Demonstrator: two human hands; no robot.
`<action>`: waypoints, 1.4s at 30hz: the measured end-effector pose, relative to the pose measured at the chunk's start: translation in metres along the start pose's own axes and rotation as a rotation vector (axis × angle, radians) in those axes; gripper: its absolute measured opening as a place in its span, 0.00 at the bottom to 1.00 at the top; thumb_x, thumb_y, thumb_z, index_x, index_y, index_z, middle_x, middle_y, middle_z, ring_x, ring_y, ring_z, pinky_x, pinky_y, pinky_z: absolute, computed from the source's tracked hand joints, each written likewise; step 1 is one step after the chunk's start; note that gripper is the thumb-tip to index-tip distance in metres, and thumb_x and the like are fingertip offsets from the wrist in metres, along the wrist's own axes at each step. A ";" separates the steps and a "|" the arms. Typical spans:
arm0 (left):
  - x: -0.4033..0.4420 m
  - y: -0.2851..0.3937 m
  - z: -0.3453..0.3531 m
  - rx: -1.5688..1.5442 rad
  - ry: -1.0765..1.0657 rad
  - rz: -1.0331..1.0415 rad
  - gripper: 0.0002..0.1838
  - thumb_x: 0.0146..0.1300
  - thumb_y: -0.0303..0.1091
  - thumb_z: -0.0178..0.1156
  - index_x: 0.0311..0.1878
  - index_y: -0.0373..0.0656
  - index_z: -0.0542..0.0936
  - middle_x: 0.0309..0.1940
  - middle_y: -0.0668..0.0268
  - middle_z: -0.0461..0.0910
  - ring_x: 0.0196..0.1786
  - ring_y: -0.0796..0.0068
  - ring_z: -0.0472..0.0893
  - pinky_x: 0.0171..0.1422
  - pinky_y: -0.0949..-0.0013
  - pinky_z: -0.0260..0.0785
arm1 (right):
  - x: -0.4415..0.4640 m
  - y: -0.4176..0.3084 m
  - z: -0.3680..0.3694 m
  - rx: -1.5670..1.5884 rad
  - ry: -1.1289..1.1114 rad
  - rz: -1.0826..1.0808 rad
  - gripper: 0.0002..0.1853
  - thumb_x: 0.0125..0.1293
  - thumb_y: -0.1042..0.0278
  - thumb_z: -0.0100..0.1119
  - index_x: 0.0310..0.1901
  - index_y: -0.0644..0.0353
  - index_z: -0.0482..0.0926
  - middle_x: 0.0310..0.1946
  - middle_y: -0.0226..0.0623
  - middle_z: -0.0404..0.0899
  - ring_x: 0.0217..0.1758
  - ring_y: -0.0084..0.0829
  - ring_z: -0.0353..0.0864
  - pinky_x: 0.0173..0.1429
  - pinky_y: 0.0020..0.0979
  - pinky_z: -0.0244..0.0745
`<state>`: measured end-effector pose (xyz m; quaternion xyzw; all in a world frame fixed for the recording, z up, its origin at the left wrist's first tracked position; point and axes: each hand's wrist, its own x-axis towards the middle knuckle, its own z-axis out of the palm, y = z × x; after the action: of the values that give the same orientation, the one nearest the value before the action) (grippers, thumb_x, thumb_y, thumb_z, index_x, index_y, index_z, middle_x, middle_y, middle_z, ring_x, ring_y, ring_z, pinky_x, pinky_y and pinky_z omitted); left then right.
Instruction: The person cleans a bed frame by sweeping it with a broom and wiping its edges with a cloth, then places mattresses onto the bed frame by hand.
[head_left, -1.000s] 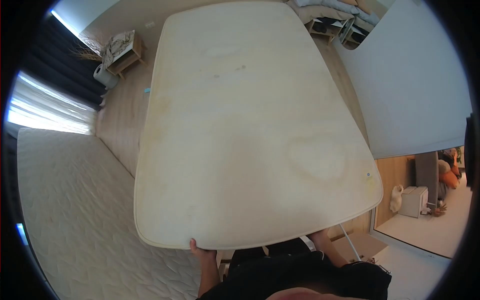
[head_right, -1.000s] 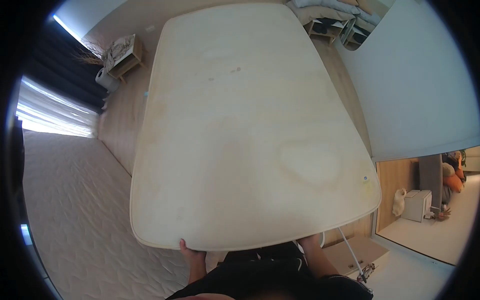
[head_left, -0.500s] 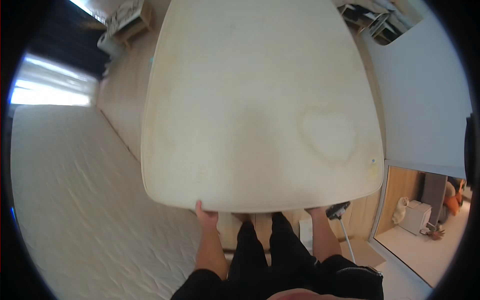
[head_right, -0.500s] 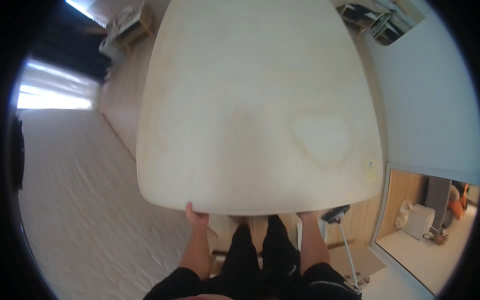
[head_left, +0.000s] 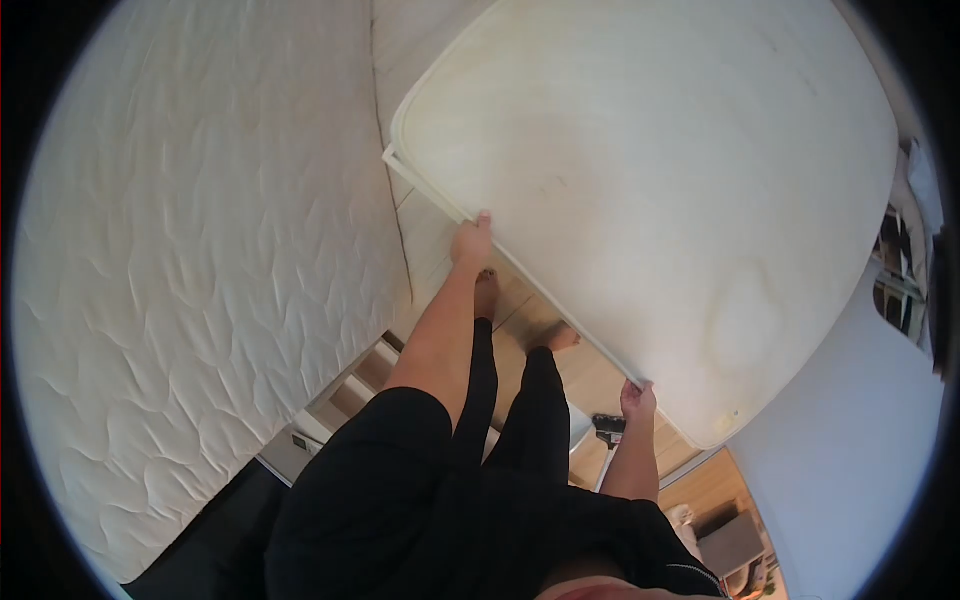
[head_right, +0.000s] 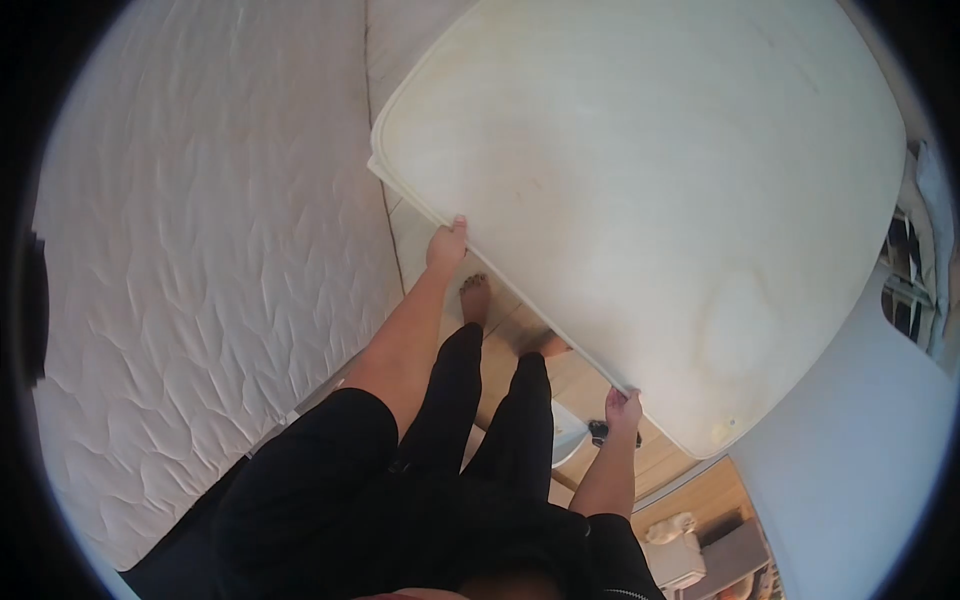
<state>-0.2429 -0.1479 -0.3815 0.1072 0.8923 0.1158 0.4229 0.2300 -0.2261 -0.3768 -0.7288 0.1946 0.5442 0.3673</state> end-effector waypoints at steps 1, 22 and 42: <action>0.003 -0.008 -0.001 -0.011 0.007 -0.014 0.28 0.66 0.55 0.47 0.45 0.34 0.74 0.37 0.55 0.78 0.39 0.63 0.77 0.44 0.62 0.69 | -0.002 0.002 -0.001 0.000 0.029 0.000 0.21 0.69 0.49 0.43 0.44 0.62 0.72 0.35 0.39 0.76 0.37 0.31 0.77 0.43 0.34 0.78; 0.047 -0.059 0.019 -0.292 0.157 0.422 0.27 0.67 0.52 0.48 0.29 0.32 0.73 0.21 0.56 0.73 0.26 0.62 0.72 0.34 0.59 0.64 | -0.007 0.030 -0.004 0.149 -0.062 -0.196 0.15 0.72 0.62 0.42 0.53 0.63 0.66 0.55 0.44 0.68 0.59 0.41 0.68 0.62 0.47 0.68; -0.189 0.042 0.183 1.214 -0.559 1.024 0.22 0.60 0.52 0.49 0.43 0.42 0.78 0.39 0.55 0.81 0.43 0.55 0.79 0.47 0.59 0.69 | 0.004 -0.027 -0.119 -0.278 0.503 -0.558 0.24 0.61 0.54 0.56 0.53 0.65 0.70 0.48 0.56 0.71 0.52 0.52 0.73 0.57 0.42 0.68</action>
<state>0.0203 -0.1414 -0.3436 0.7322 0.5034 -0.2374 0.3925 0.3276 -0.2967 -0.3555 -0.9070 -0.0025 0.2491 0.3395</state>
